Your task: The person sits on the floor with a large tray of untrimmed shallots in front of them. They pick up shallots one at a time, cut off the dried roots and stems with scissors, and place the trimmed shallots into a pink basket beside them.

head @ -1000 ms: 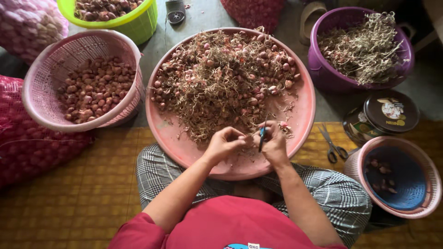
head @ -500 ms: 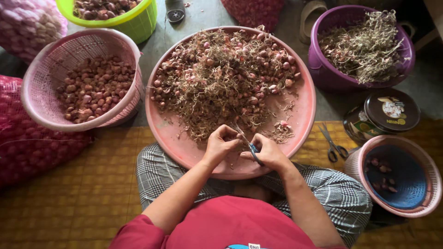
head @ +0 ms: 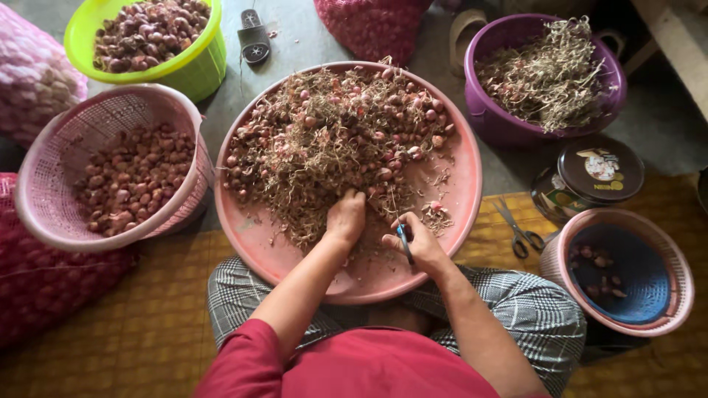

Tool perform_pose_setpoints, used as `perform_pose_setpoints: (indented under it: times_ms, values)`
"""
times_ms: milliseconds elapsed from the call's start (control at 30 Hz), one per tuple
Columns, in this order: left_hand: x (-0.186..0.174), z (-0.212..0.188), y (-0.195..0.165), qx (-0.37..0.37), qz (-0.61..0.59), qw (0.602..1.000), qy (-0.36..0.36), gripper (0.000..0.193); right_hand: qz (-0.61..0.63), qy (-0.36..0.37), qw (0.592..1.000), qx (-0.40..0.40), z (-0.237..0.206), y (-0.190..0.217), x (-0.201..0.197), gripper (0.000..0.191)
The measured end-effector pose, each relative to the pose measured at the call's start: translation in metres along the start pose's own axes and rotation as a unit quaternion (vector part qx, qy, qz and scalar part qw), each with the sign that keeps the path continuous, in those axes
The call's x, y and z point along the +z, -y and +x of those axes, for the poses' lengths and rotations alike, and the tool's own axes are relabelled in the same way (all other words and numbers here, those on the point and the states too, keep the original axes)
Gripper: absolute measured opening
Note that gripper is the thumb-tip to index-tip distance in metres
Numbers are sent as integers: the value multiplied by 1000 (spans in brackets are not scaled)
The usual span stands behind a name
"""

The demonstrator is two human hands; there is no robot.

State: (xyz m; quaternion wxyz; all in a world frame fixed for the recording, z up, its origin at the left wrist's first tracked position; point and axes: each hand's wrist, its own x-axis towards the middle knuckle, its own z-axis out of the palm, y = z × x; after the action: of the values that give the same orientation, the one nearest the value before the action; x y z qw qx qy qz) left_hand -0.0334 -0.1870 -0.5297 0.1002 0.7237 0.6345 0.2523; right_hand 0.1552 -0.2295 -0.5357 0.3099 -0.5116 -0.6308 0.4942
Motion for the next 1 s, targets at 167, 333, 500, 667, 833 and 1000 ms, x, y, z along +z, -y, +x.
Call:
perform_pose_setpoints:
  times_ms: [167,333,500,667,833,1000]
  values:
    - [-9,-8,5,-65,-225,972,-26,20,-73,-7,997,27,1,-1,-1,56]
    - [-16,-34,14,-137,-462,876,33,21,-122,72,987,75,0,4,6,55]
    - [-6,-42,17,-138,-436,883,104,22,-65,66,995,38,0,3,7,48]
    - [1,-43,21,-129,-414,895,101,23,-27,68,996,42,-2,-6,4,45]
    - [-1,-49,24,-139,-492,856,83,21,49,92,993,62,0,-2,6,43]
    - [-2,-52,21,-159,-586,790,85,22,5,31,999,-7,-5,13,7,52]
